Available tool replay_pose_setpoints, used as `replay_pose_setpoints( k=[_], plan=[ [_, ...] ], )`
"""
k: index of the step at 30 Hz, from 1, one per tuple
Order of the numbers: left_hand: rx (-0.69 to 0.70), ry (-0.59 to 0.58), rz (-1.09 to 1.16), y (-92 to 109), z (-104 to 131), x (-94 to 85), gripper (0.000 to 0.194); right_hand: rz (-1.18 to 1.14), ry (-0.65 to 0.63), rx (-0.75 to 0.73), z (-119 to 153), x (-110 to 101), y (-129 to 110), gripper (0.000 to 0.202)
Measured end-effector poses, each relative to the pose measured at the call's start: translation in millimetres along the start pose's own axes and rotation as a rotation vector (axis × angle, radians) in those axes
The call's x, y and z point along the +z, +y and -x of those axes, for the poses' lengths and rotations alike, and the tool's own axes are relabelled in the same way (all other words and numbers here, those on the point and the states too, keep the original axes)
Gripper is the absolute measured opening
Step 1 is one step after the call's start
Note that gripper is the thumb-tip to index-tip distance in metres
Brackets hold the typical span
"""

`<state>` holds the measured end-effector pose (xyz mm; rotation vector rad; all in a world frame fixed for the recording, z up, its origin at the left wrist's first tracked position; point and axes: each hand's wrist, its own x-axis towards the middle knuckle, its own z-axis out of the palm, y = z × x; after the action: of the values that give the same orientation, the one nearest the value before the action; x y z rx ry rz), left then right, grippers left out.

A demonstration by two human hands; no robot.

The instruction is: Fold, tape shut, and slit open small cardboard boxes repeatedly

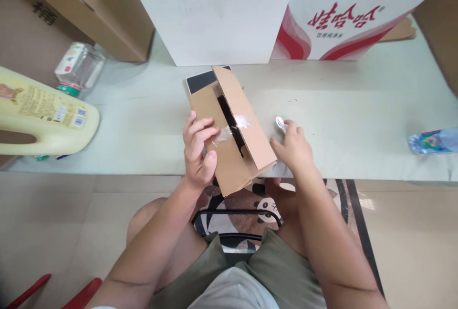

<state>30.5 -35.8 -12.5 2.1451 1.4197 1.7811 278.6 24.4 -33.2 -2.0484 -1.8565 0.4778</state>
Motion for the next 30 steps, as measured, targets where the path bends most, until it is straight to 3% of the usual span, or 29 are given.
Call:
replay_pose_setpoints(
  k=[3,5,9,11,16,23,25,30],
  plan=[
    [-0.012,-0.002,0.009,1.1,0.2,0.3,0.030,-0.081,0.146,-0.123,1.8,7.2,-1.0,0.053],
    [-0.013,0.004,0.018,1.3,0.7,-0.2,0.030,-0.192,0.148,-0.198,4.7,4.8,-9.2,0.043],
    [-0.035,-0.021,0.023,0.5,2.5,-5.3,0.033,-0.486,-0.187,-0.136,14.3,-9.7,-33.1,0.037],
    [-0.074,-0.048,0.015,-0.1,3.9,-8.7,0.036,-0.552,-0.289,-0.097,19.1,-15.8,-42.8,0.035],
    [-0.140,-0.076,0.063,-6.7,7.8,-12.3,0.038,-0.587,-0.342,-0.062,22.5,-18.1,-49.2,0.040],
    [-0.258,-0.029,0.216,-35.3,5.4,-19.4,0.040,-0.833,-0.471,-0.016,21.4,0.4,-33.4,0.046],
    [-0.379,-0.011,0.335,-40.3,1.2,-22.4,0.039,-0.931,-0.434,0.024,19.8,4.2,-30.0,0.046],
    [-0.895,0.038,0.719,-39.9,-7.4,-24.3,0.055,-1.197,-0.256,0.060,13.3,4.1,-29.2,0.035]
  ],
)
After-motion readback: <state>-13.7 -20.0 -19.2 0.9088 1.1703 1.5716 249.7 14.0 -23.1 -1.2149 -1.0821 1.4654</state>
